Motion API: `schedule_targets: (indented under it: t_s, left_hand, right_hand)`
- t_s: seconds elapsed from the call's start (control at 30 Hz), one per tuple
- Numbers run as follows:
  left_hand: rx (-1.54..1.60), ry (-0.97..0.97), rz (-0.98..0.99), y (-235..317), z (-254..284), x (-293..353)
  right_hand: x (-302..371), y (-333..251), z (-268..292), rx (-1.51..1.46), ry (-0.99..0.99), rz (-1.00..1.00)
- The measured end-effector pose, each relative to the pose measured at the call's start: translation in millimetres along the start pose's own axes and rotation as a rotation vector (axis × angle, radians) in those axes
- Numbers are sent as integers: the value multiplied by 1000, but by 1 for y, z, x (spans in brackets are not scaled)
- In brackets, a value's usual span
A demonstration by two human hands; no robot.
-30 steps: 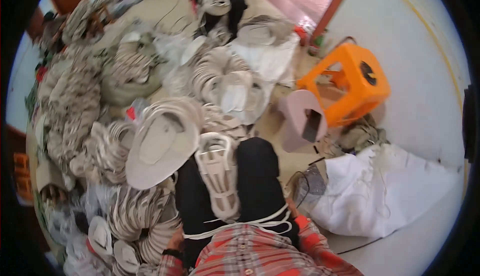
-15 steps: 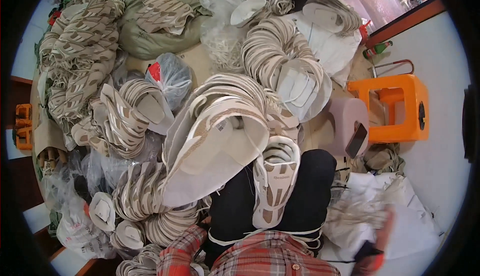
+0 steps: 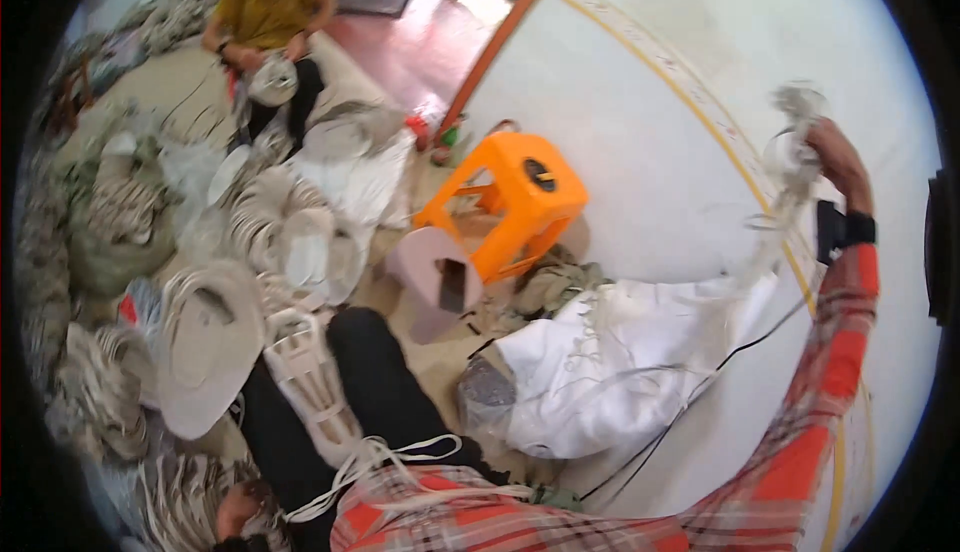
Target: Lacing shoelaces through shoe components in a manufacturing facility.
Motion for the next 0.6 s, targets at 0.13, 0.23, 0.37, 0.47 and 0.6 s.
schedule_targets:
  t_s: [0.13,0.23,0.37,0.47,0.6]
  left_hand:
    - [327,-218,16,27,51,34]
    - [524,-297,-323,173,86,101]
    - [600,-133,-621,284,114,126]
    - [584,-113,-819,388,108,150]
    - [431,57,-1256,511,98,188]
  right_hand:
    - [39,-24,-70,-49,-79,21]
    - [44,-29,-98,-343,-124,33]
    - [69,-72,-133,-240,-306,183]
    - [90,-115,-148,-526,-350,398]
    - [126,-182,-200,-569,-368,618]
Point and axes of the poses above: each hand's wrist, its own x-axis away from the middle knuckle, its own z-axis out of the back of the hand, y = z × x, the point moved 10 cm from there along -x, towards the middle knuckle, and after that the axes turned 7 degrees about y, right-handed, at the moved point
